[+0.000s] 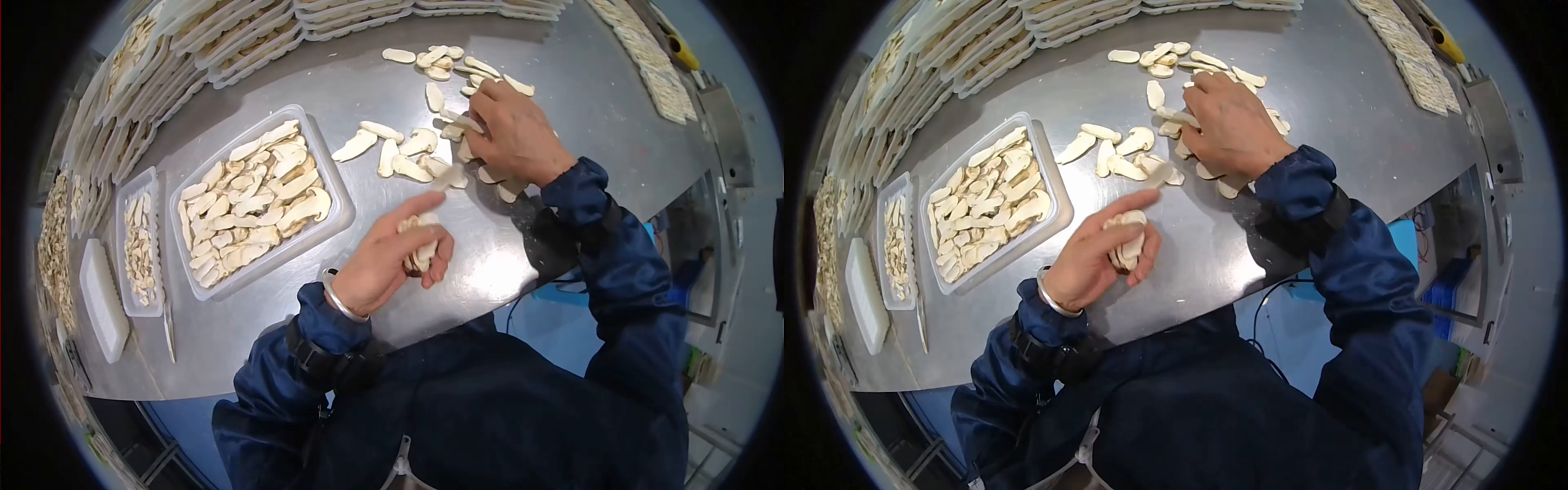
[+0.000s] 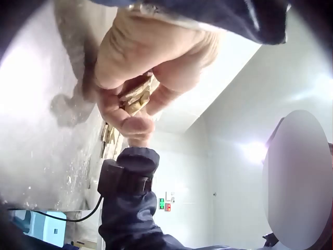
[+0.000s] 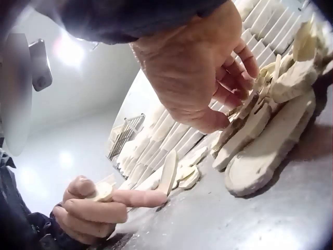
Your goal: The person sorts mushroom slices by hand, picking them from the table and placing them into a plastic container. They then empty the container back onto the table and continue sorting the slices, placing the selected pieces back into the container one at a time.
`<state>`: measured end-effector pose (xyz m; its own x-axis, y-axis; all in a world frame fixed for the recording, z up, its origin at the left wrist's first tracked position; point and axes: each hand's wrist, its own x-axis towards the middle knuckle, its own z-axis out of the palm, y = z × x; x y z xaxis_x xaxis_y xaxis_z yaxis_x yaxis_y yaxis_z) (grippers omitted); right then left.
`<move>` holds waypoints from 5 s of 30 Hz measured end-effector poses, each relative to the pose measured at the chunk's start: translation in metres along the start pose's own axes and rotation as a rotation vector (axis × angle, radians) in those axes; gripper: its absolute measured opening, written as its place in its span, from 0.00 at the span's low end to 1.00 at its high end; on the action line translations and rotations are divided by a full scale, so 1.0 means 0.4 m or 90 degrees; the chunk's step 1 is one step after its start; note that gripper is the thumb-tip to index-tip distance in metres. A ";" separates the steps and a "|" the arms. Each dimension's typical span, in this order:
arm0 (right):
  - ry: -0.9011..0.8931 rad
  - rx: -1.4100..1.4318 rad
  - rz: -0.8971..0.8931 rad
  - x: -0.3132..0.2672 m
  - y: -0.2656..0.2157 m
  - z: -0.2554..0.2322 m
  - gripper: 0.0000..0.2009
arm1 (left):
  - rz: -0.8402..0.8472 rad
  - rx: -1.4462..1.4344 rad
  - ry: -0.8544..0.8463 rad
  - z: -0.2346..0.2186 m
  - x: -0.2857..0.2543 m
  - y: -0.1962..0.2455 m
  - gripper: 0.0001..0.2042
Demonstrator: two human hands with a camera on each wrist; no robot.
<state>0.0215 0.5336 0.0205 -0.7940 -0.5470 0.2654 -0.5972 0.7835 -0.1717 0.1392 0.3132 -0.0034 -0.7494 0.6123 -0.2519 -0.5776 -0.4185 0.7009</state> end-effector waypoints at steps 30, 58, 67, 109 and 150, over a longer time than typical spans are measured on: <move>0.025 0.114 -0.020 -0.136 0.037 -0.044 0.04 | -0.059 0.045 -0.050 0.007 0.000 0.008 0.25; 0.087 0.096 -0.009 -0.172 0.016 -0.045 0.06 | -0.067 -0.029 -0.081 -0.012 0.007 0.001 0.16; -0.108 0.423 -0.249 -0.131 -0.151 -0.135 0.15 | -0.079 -0.089 -0.102 -0.007 -0.002 -0.008 0.24; 0.074 -0.113 0.190 -0.216 0.096 -0.038 0.09 | -0.054 0.025 -0.055 0.006 -0.005 0.002 0.17; 0.069 0.163 0.323 -0.268 0.176 -0.091 0.10 | 0.010 -0.009 -0.024 0.005 -0.001 0.003 0.15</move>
<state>0.0686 0.6582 0.0144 -0.9799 -0.0782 0.1833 -0.1646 0.8362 -0.5232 0.1396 0.3138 -0.0010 -0.7461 0.6301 -0.2153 -0.5703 -0.4379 0.6950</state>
